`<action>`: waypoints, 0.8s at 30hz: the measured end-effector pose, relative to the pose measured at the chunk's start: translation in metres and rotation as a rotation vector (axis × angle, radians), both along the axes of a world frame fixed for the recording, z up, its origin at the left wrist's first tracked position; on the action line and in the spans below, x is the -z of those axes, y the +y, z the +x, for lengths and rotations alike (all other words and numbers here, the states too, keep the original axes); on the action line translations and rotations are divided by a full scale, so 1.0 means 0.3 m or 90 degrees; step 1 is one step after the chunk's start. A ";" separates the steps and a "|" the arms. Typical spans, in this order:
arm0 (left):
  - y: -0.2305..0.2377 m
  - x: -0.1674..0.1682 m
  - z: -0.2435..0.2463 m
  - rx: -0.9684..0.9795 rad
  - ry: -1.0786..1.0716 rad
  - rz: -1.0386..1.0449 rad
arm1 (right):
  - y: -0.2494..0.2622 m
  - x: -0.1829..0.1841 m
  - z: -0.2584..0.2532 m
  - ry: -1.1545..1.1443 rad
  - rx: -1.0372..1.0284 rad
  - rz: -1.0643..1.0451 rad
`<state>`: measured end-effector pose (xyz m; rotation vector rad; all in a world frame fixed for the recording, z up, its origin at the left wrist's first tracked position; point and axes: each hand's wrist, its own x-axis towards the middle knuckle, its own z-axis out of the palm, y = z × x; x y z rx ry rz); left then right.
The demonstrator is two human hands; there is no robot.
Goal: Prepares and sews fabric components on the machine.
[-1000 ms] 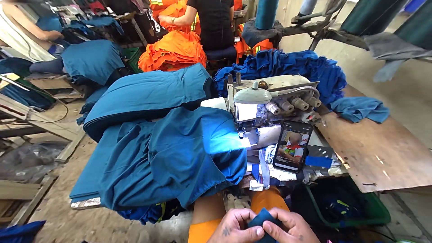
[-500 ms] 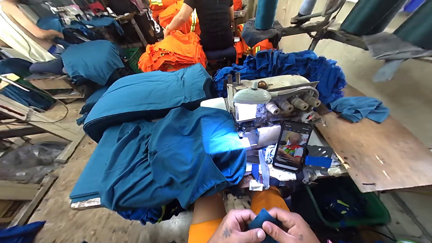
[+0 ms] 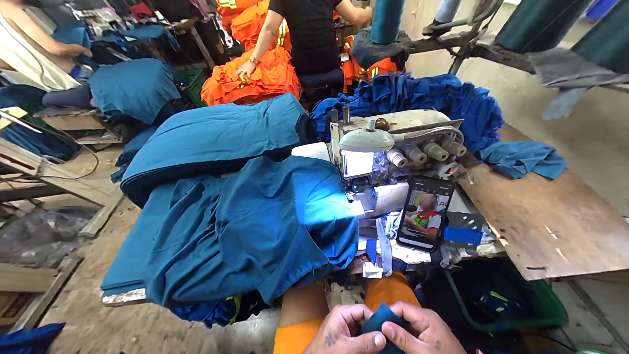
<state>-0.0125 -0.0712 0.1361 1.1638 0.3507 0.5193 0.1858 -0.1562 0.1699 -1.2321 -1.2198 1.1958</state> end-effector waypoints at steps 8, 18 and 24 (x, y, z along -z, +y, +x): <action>0.000 -0.004 0.000 0.000 0.014 0.006 | 0.001 0.004 0.003 -0.010 -0.004 0.000; 0.000 -0.002 -0.001 -0.001 0.014 0.002 | 0.001 0.008 0.000 -0.009 -0.003 -0.011; -0.003 -0.002 -0.005 -0.001 0.035 -0.003 | 0.001 -0.001 -0.008 -0.029 0.040 -0.002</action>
